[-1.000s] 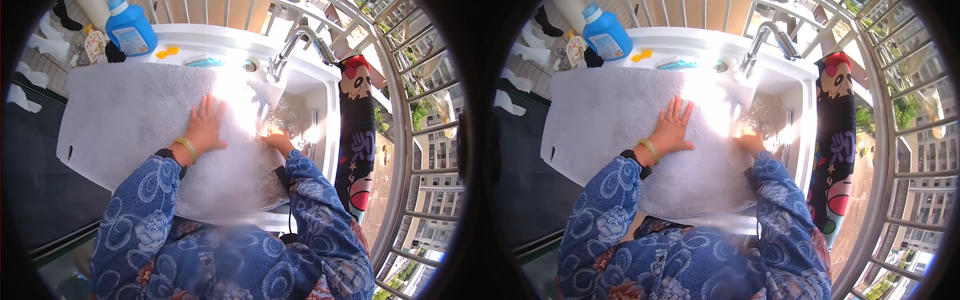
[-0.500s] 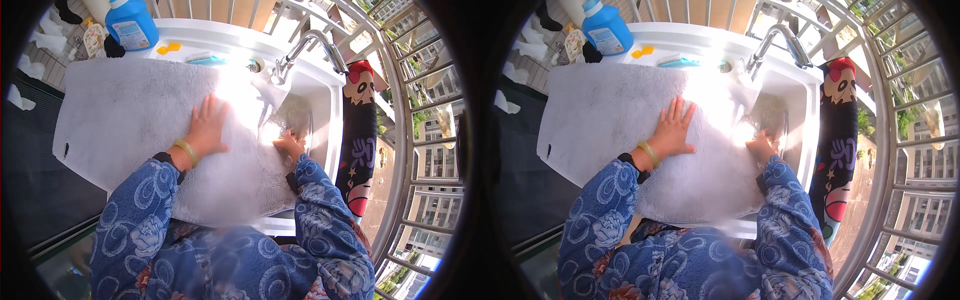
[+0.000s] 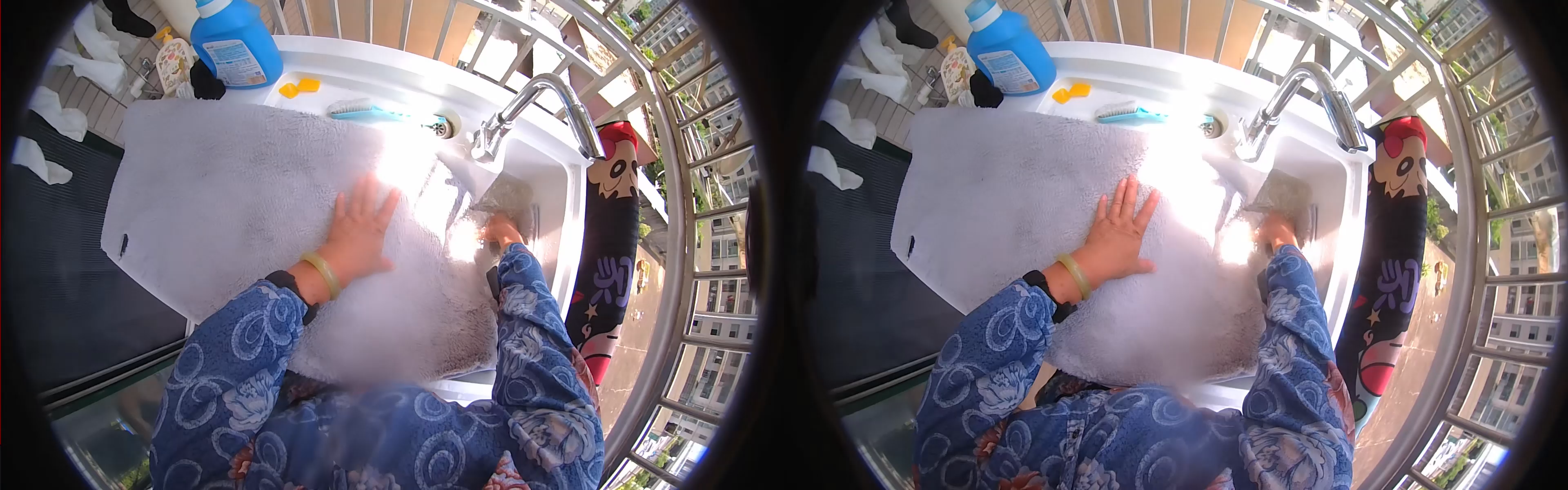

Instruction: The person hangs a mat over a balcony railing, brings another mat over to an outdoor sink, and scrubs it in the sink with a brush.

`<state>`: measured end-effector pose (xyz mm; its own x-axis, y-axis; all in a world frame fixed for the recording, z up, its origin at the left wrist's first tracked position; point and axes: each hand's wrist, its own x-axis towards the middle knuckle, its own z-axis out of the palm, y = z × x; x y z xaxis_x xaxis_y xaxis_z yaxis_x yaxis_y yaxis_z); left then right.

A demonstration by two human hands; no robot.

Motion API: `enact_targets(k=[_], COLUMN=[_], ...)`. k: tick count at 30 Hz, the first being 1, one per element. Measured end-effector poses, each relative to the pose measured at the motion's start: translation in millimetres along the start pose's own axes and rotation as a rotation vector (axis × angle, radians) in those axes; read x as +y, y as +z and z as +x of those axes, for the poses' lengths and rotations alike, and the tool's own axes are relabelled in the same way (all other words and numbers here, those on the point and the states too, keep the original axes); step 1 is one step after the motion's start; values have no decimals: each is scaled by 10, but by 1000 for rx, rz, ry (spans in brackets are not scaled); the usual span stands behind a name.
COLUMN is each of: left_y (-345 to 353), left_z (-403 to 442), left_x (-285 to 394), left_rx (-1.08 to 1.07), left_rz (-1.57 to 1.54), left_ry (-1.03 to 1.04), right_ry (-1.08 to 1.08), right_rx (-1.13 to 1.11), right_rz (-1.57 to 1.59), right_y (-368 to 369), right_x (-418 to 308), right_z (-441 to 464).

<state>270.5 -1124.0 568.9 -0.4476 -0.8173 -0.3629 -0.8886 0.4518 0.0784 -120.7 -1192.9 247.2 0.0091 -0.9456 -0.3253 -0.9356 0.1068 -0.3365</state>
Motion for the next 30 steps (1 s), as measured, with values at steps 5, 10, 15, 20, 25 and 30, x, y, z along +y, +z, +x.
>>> enact_targets(k=[5,10,15,20,25,30], left_y=[15,9,-6,-36,20,42], left_z=[-22,-50,-50,-40,5,20], left_x=[-1,-5,9,30,28,-13], left_rx=[49,55,46,21,18,14], left_rz=[-13,-7,1,-4,15,12], left_ry=[16,19,11,11,4,9], right_ry=[194,-245,71,83,9,47], right_rx=[-257,61,27,116,-202,-287], right_rz=[405,662,377,345,102,-84], right_y=[-327,-125,-951,-1140,-1178,-200], right_x=[-429,-406,-1229,-1778,-2203,-1961], right_z=[-378,-630,-1546,-2337,-2645,-2248])
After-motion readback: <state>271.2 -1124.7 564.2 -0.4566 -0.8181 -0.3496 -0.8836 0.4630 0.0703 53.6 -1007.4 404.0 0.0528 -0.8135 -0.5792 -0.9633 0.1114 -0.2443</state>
